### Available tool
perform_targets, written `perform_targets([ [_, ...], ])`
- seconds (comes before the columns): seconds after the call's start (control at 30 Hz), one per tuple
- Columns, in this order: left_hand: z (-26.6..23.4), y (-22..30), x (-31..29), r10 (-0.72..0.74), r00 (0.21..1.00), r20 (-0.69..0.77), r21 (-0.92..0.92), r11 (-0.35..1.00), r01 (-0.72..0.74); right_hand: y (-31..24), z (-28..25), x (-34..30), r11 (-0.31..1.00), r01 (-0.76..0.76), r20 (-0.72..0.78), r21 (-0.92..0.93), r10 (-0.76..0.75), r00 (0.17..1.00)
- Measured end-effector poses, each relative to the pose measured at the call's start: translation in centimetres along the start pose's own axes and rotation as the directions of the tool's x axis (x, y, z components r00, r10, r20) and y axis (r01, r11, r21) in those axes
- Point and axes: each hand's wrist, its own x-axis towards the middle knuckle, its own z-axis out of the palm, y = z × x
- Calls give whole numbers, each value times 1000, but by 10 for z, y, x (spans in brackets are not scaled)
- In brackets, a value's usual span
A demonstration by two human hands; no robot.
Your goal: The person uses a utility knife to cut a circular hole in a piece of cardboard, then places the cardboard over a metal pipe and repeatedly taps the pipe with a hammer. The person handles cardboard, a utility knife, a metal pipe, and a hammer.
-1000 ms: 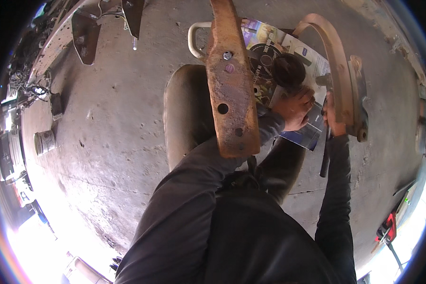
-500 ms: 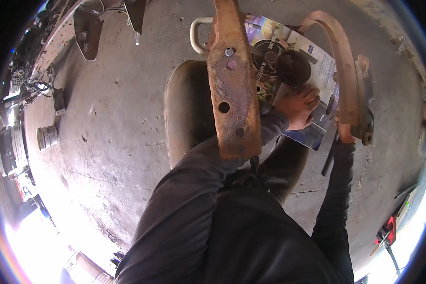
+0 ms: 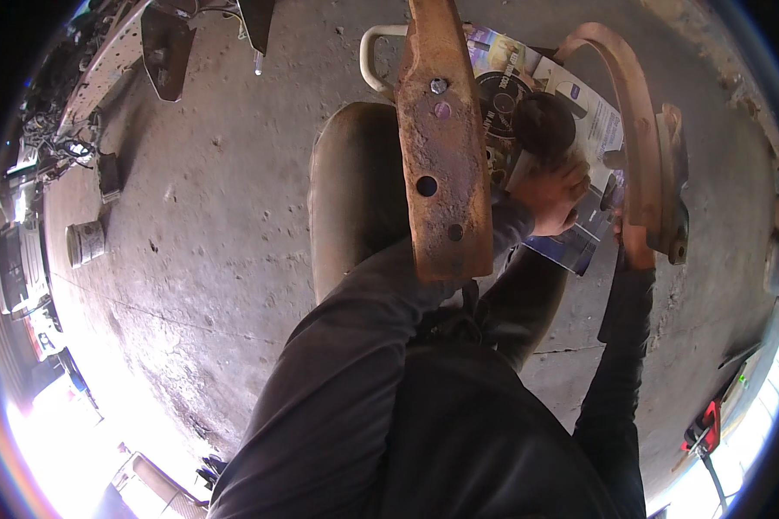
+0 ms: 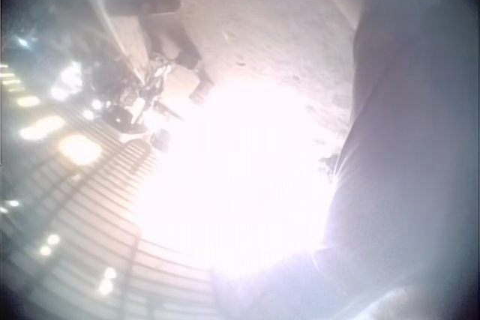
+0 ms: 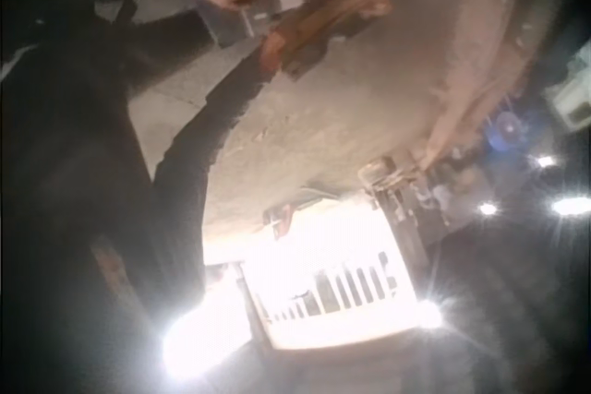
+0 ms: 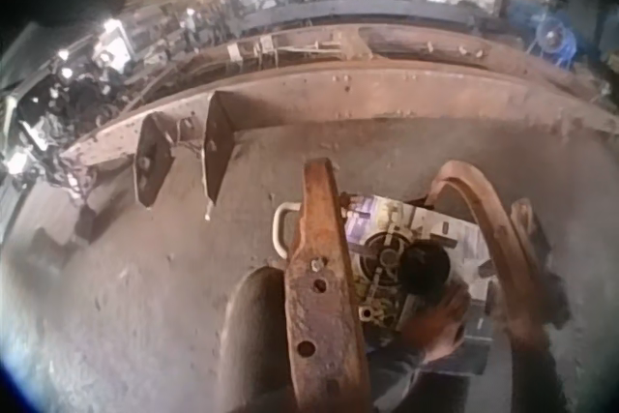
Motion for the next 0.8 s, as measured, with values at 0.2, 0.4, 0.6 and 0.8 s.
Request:
perform_targets([
  [0.2,5,-6,-3,5,1000,6,-1,1000,-5,-39,40,-42,984,116,-122,-135,-133,984],
  [0.4,9,-5,2,27,999,-22,-98,995,-29,-4,18,-38,963,206,-212,-172,-241,947],
  [0.6,6,-7,-3,-36,999,-17,-97,995,34,-25,20,-57,1000,22,-52,13,-22,998],
  [0.8,0,-2,3,-48,999,24,-157,986,51,-14,39,-54,940,289,-203,-182,-324,924],
])
